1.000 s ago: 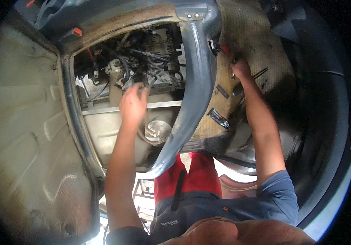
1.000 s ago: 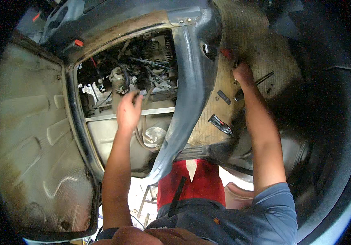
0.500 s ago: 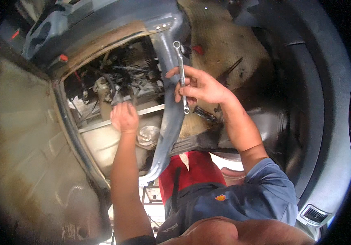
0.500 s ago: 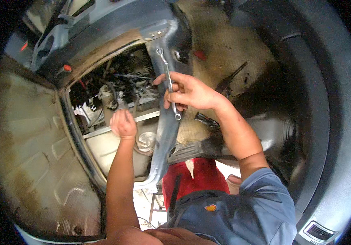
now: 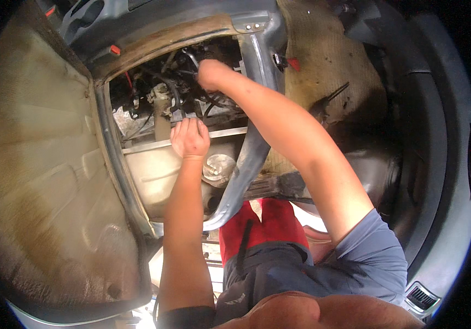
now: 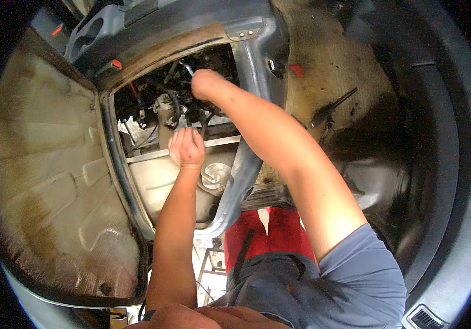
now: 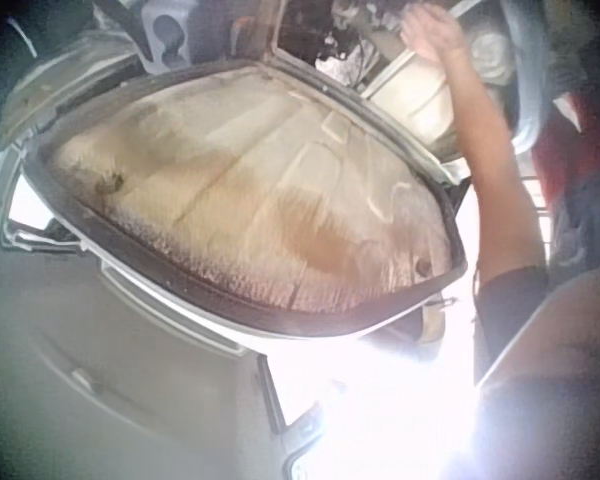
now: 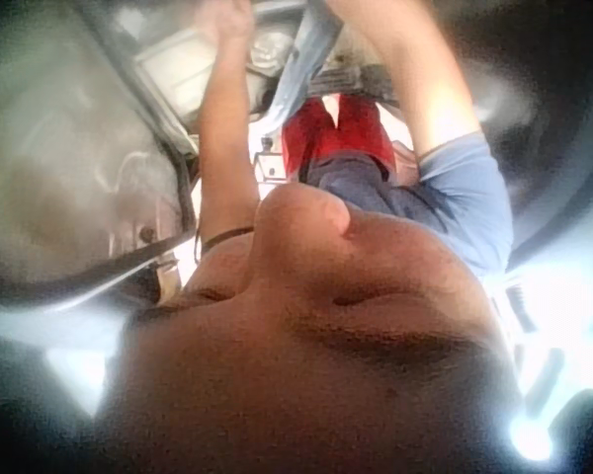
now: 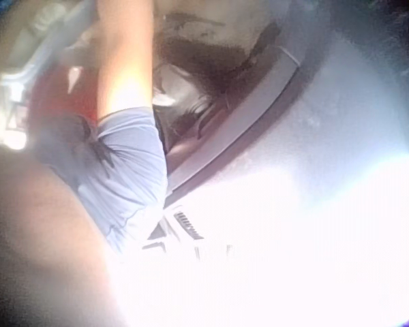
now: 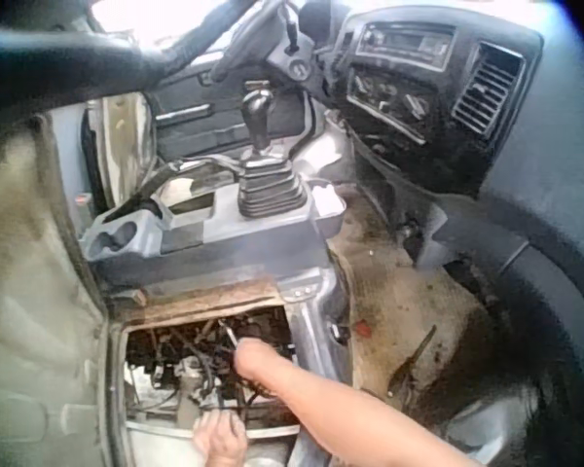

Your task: The person works under the hood of a vehicle, using a wrench to tighten bolts and adjusting hoses and connectors within the engine bay. The hands manipulate various engine components, including hoses and metal parts, while tools are used to secure connections.

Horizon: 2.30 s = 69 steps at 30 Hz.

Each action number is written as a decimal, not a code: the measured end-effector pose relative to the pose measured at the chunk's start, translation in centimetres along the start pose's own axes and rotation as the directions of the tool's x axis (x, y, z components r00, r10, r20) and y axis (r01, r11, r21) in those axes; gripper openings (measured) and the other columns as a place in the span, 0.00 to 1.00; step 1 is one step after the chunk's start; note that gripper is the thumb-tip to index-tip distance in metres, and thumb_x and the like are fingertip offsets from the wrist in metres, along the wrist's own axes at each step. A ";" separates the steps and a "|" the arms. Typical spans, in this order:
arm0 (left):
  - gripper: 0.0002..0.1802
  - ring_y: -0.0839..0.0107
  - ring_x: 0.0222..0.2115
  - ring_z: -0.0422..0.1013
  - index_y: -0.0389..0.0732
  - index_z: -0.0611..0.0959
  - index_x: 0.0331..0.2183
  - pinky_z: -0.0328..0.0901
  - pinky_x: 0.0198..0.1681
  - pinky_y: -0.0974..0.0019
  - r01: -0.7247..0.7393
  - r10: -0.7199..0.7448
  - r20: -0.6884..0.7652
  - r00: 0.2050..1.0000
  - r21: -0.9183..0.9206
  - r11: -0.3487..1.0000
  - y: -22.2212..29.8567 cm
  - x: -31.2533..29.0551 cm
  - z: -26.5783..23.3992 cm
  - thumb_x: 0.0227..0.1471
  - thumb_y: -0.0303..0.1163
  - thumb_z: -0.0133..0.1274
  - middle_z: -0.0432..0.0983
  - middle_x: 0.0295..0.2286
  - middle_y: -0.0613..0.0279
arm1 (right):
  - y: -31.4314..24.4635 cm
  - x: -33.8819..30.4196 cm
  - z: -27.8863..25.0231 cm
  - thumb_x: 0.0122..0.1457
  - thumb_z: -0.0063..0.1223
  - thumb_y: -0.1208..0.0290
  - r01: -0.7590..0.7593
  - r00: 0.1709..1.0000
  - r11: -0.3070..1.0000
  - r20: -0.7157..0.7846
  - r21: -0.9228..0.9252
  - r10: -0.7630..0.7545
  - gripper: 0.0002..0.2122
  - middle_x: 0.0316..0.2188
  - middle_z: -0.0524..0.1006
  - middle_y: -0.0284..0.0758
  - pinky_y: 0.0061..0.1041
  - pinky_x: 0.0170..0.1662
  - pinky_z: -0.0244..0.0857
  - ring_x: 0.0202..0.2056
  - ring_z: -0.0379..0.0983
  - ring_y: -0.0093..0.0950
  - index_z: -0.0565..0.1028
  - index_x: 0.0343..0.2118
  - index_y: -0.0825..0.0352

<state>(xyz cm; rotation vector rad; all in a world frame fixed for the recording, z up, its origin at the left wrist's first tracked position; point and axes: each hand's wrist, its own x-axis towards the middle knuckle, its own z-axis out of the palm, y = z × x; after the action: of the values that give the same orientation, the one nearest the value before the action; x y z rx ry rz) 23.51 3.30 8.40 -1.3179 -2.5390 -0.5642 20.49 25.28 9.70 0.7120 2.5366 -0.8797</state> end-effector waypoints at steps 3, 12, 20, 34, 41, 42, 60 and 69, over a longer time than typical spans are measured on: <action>0.08 0.59 0.28 0.68 0.45 0.77 0.21 0.61 0.33 0.57 0.025 -0.025 -0.004 1.000 0.011 1.000 -0.8 -0.4 -0.7 0.48 0.36 0.51 0.70 0.23 0.62 | -0.3 0.1 -1.9 0.55 0.55 0.70 -0.134 0.990 0.989 0.039 -0.059 0.137 0.14 0.48 0.79 0.38 0.33 0.49 0.71 0.49 0.76 0.37 0.81 0.44 0.61; 0.08 0.60 0.28 0.68 0.45 0.76 0.21 0.61 0.32 0.58 0.035 -0.035 0.000 0.999 0.006 0.999 -0.7 -0.3 -1.0 0.47 0.37 0.51 0.70 0.22 0.63 | 3.0 2.6 -1.5 0.50 0.54 0.74 0.146 0.984 0.839 0.168 -0.525 -0.066 0.12 0.43 0.81 0.38 0.34 0.44 0.73 0.46 0.78 0.37 0.83 0.37 0.63; 0.07 0.60 0.28 0.68 0.46 0.75 0.20 0.61 0.32 0.59 0.039 -0.039 -0.014 0.999 -0.010 0.999 -0.5 0.0 -1.2 0.45 0.36 0.52 0.69 0.22 0.63 | 2.9 3.8 -0.5 0.57 0.50 0.70 0.049 0.997 0.849 0.075 -0.526 -0.011 0.13 0.47 0.80 0.33 0.33 0.46 0.73 0.49 0.77 0.33 0.83 0.41 0.59; 0.07 0.59 0.27 0.68 0.44 0.76 0.22 0.60 0.31 0.58 0.043 -0.043 0.009 0.999 -0.041 0.998 -0.1 0.2 -1.3 0.47 0.35 0.51 0.70 0.23 0.61 | 3.6 4.5 -0.2 0.57 0.52 0.73 0.101 0.970 0.826 0.241 -0.555 0.043 0.14 0.50 0.78 0.33 0.37 0.45 0.72 0.51 0.76 0.36 0.81 0.46 0.60; 0.07 0.59 0.27 0.68 0.44 0.76 0.22 0.60 0.31 0.58 0.042 -0.042 0.012 0.999 -0.016 0.999 -0.5 -0.1 -1.3 0.48 0.35 0.50 0.70 0.23 0.62 | 2.5 3.2 -0.1 0.46 0.51 0.81 0.173 0.911 0.894 0.412 -0.414 0.015 0.15 0.43 0.79 0.46 0.44 0.40 0.72 0.45 0.77 0.46 0.83 0.37 0.67; 0.07 0.59 0.27 0.68 0.44 0.76 0.22 0.60 0.31 0.58 0.042 -0.041 0.012 0.999 -0.019 0.999 -0.4 0.0 -1.3 0.48 0.35 0.50 0.70 0.23 0.62 | 2.5 3.1 -0.3 0.46 0.51 0.81 0.155 0.915 0.897 0.402 -0.415 0.028 0.15 0.43 0.79 0.46 0.43 0.41 0.72 0.45 0.77 0.46 0.83 0.37 0.67; 0.07 0.59 0.27 0.68 0.44 0.77 0.22 0.60 0.32 0.58 0.041 -0.041 0.025 0.999 -0.027 0.999 -0.3 -0.1 -1.0 0.46 0.35 0.51 0.70 0.23 0.62 | 3.1 4.6 -0.9 0.54 0.53 0.72 0.029 0.998 0.830 0.059 -0.556 0.004 0.14 0.48 0.79 0.32 0.35 0.46 0.72 0.50 0.76 0.34 0.82 0.43 0.57; 0.07 0.60 0.26 0.68 0.45 0.75 0.20 0.61 0.30 0.58 0.016 -0.016 -0.028 0.999 0.008 1.000 -0.6 -0.1 -0.9 0.45 0.35 0.51 0.69 0.21 0.62 | 2.8 2.8 0.7 0.49 0.53 0.74 0.098 0.961 0.874 0.275 -0.476 0.042 0.15 0.46 0.80 0.37 0.38 0.44 0.72 0.47 0.78 0.37 0.83 0.41 0.60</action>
<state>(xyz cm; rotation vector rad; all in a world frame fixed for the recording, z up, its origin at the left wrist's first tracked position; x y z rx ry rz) 23.10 2.58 9.03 -1.2789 -2.5291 -0.5712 19.94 27.70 6.54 0.3597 2.3662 -0.2870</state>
